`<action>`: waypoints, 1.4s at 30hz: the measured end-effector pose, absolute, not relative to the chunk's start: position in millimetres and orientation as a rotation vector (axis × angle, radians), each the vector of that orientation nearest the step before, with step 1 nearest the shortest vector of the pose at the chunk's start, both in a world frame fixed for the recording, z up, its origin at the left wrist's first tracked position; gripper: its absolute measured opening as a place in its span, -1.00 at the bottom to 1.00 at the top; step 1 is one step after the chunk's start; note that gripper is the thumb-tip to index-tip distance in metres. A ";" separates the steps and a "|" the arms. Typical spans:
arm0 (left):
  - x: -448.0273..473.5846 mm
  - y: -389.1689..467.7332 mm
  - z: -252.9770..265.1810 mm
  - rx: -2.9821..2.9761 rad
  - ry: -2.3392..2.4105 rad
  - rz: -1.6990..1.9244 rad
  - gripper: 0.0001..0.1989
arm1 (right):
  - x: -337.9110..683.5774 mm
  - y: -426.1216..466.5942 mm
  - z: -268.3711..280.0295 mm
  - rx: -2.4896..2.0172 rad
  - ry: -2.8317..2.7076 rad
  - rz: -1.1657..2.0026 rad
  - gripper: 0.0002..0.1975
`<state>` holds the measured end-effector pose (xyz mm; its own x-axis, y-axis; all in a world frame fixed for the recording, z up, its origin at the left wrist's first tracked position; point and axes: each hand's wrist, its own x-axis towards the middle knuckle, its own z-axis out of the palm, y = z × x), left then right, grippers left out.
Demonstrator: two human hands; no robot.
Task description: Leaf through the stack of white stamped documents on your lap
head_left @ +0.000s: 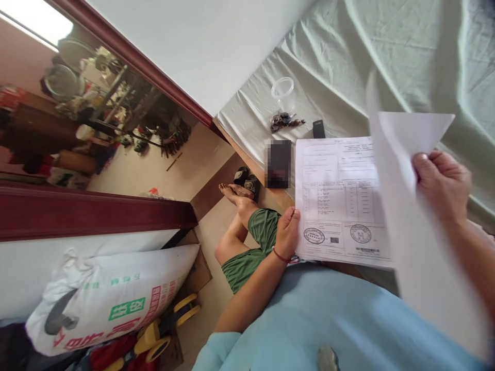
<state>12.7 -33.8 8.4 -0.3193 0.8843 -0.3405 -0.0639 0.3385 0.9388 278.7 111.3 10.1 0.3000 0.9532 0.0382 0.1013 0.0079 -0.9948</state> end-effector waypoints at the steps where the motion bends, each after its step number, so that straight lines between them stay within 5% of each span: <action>1: 12.9 -33.7 9.3 0.756 1.580 1.172 -0.59 | 276.6 110.3 11.8 -1.435 -1.051 0.822 -0.80; 7: 12.6 -32.9 13.8 0.770 1.610 1.155 -0.62 | 274.0 107.5 17.5 -1.716 -1.269 0.565 -0.83; 24: 21.4 -31.3 20.6 0.556 1.396 1.241 -0.68 | 261.3 99.3 25.4 -1.723 -1.459 0.638 -0.84; 42: 20.4 -37.2 16.0 0.956 1.649 1.151 -0.52 | 258.8 99.9 21.8 -1.748 -1.485 0.605 -0.81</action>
<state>20.4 -37.2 16.0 -0.3134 0.9215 -0.2292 0.1027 0.2728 0.9566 258.8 99.9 21.8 0.2151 0.9701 0.1127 0.6152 -0.0450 -0.7871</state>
